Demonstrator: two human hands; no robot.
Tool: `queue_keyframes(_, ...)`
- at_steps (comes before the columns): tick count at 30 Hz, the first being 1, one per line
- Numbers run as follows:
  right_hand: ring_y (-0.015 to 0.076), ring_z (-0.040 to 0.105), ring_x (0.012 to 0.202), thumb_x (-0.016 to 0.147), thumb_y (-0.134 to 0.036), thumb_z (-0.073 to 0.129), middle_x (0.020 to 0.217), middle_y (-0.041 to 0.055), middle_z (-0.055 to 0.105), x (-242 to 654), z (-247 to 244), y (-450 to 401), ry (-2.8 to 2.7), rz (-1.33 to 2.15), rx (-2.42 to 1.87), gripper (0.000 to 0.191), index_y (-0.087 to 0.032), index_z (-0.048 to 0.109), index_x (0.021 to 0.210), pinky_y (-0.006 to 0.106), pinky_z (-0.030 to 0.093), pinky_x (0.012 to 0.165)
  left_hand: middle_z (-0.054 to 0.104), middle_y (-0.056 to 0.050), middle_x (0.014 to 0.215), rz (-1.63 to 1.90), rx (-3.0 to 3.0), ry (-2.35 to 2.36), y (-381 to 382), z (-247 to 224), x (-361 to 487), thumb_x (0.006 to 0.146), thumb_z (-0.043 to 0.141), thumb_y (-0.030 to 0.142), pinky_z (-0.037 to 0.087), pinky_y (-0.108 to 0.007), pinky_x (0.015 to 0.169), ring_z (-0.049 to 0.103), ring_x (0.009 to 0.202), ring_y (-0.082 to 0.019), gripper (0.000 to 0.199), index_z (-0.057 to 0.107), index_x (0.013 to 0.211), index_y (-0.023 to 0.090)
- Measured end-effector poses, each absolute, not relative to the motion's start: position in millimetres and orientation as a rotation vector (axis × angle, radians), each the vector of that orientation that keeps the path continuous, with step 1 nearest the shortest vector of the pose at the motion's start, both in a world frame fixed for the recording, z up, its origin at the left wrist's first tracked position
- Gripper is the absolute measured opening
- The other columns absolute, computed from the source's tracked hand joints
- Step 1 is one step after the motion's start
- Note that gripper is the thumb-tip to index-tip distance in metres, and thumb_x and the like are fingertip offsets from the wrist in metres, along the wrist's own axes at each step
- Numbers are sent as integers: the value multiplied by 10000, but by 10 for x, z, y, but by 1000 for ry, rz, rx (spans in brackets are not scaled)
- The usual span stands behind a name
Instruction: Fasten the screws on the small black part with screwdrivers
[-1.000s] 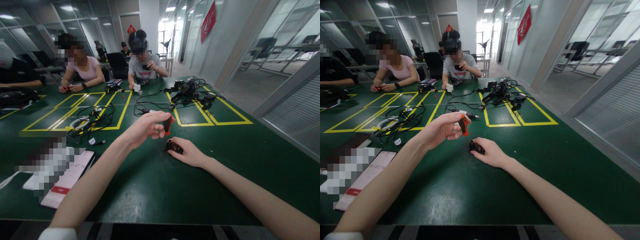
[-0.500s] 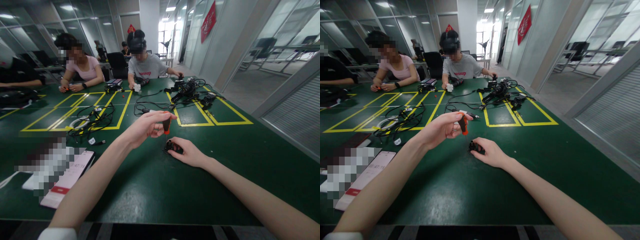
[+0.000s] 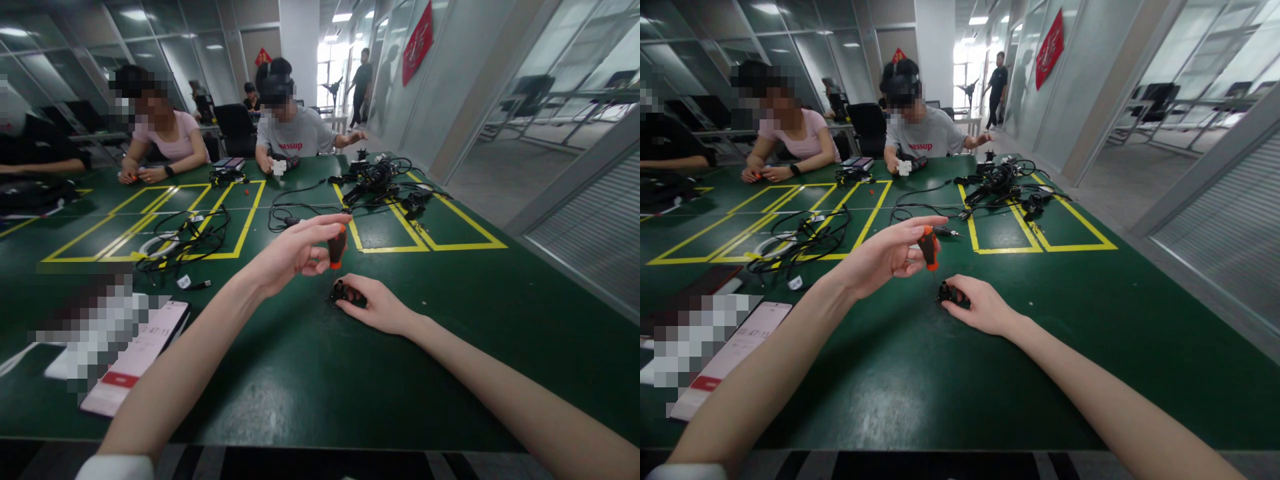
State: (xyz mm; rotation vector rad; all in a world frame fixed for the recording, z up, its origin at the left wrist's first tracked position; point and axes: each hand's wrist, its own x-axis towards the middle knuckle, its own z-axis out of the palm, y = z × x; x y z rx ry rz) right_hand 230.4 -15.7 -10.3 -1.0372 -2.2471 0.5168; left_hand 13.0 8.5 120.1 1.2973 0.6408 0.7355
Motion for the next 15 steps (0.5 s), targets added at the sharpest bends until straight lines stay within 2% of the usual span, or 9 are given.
queue_keyframes(3,189,635,725,961,-272,635,877,39,674,2304,-106,-155,-2249,525,-1031,136,-195,616,1072,311,515,670,596,-8,766,715,1344,646,79,1210,129,824,759,529,221,-198,458,461,531,-52,454,734,1028,124)
queue_keyframes(5,188,633,726,964,-275,633,878,38,668,2306,-110,-153,-2249,530,-1026,130,-195,614,1065,308,512,670,638,-32,820,720,1335,643,89,1213,127,816,748,564,256,-202,450,511,534,-65,470,715,971,122)
queue_keyframes(9,183,630,723,966,-276,632,861,31,650,2307,-120,-153,-2251,525,-1025,120,-189,610,1045,305,509,670,731,-124,1098,693,1271,621,122,1203,122,860,686,547,386,-221,484,680,621,-137,447,653,1029,134)
queue_keyframes(11,183,632,727,966,-274,635,865,30,653,2306,-118,-155,-2252,527,-1032,119,-192,609,1047,306,513,672,748,-124,1064,686,1263,619,130,1194,124,878,683,528,381,-214,476,667,588,-127,422,622,1048,147)
queue_keyframes(15,183,632,725,965,-271,637,866,29,657,2307,-105,-158,-2252,535,-1045,118,-201,606,1055,308,516,673,729,-49,932,758,1272,645,120,1185,126,875,739,468,318,-178,451,561,517,-68,450,616,1208,191)
